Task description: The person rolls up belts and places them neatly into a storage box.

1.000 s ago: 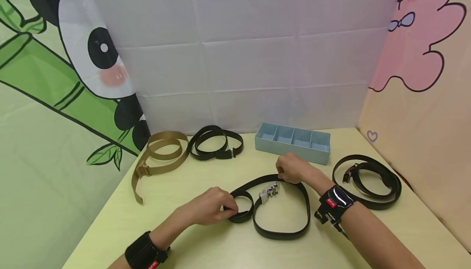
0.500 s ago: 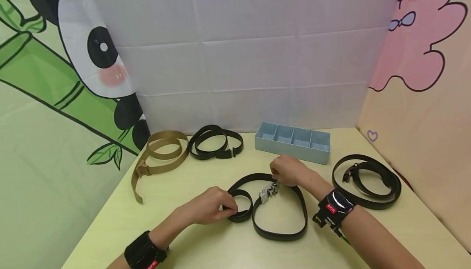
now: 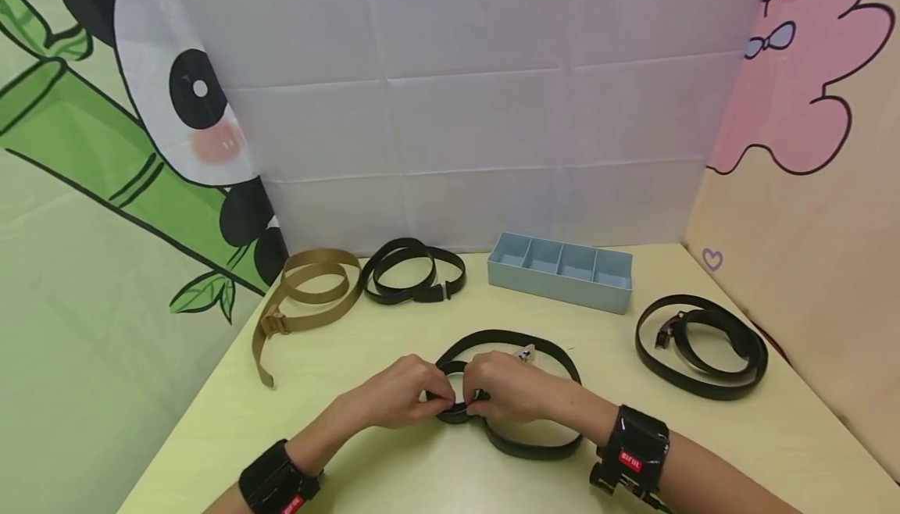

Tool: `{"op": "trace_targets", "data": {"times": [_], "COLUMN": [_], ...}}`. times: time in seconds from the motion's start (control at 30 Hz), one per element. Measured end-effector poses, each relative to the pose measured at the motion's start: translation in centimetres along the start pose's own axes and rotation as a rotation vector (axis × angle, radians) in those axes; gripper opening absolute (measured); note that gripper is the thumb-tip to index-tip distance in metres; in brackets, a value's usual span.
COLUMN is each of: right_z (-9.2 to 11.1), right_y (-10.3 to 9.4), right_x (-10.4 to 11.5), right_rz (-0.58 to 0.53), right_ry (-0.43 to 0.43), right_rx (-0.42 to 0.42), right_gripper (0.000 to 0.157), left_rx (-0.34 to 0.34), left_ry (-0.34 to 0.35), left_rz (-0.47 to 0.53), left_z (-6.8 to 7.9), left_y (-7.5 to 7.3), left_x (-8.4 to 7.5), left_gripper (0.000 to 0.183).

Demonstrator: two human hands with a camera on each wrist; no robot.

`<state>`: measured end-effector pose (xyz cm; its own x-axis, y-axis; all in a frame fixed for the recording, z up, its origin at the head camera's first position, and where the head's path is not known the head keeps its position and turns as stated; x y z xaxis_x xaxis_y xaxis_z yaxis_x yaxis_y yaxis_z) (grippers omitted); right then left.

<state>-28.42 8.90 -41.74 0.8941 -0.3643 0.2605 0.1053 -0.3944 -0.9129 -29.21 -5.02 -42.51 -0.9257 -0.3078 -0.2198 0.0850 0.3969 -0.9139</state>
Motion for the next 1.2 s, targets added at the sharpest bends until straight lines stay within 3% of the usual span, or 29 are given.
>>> {"op": "trace_targets", "data": {"times": [0.27, 0.47, 0.7, 0.83, 0.93, 1.2], "right_z": [-0.2, -0.4, -0.8, -1.7, -2.6, -4.3], "right_y": [0.6, 0.3, -0.3, -2.2, -3.5, -2.1], "right_x": [-0.5, -0.5, -0.8, -2.6, -4.8, -8.8], "right_rz": [0.005, 0.008, -0.037, -0.038, 0.047, 0.169], "right_ry": [0.091, 0.098, 0.084, 0.092, 0.128, 0.202], "right_rx": [-0.045, -0.066, 0.000, -0.002, -0.058, 0.052], "right_gripper": [0.014, 0.016, 0.011, 0.008, 0.005, 0.007], "left_rx": [-0.010, -0.006, 0.028, 0.058, 0.074, 0.103], "left_ry": [-0.036, -0.070, -0.057, -0.038, -0.019, 0.020], "left_rz": [0.017, -0.008, -0.035, -0.039, -0.053, -0.069], "left_z": [0.1, 0.1, 0.0, 0.0, -0.1, -0.2], "left_y": [0.1, 0.0, 0.1, 0.0, -0.1, 0.2], "left_x": [-0.1, -0.6, -0.7, -0.6, -0.6, -0.6], "left_gripper": [0.015, 0.016, 0.007, 0.008, 0.008, 0.008]}}
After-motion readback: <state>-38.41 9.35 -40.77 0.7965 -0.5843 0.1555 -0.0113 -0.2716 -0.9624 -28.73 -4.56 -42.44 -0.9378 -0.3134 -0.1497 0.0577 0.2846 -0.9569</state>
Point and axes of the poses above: each hand's wrist, its own z-axis away from the middle knuckle, its own y-axis out of the palm, x = y × z, the point moved 6 cm from there along -z, towards the middle knuckle, and after that the axes turned 3 degrees about -x, right-handed, at the moved point
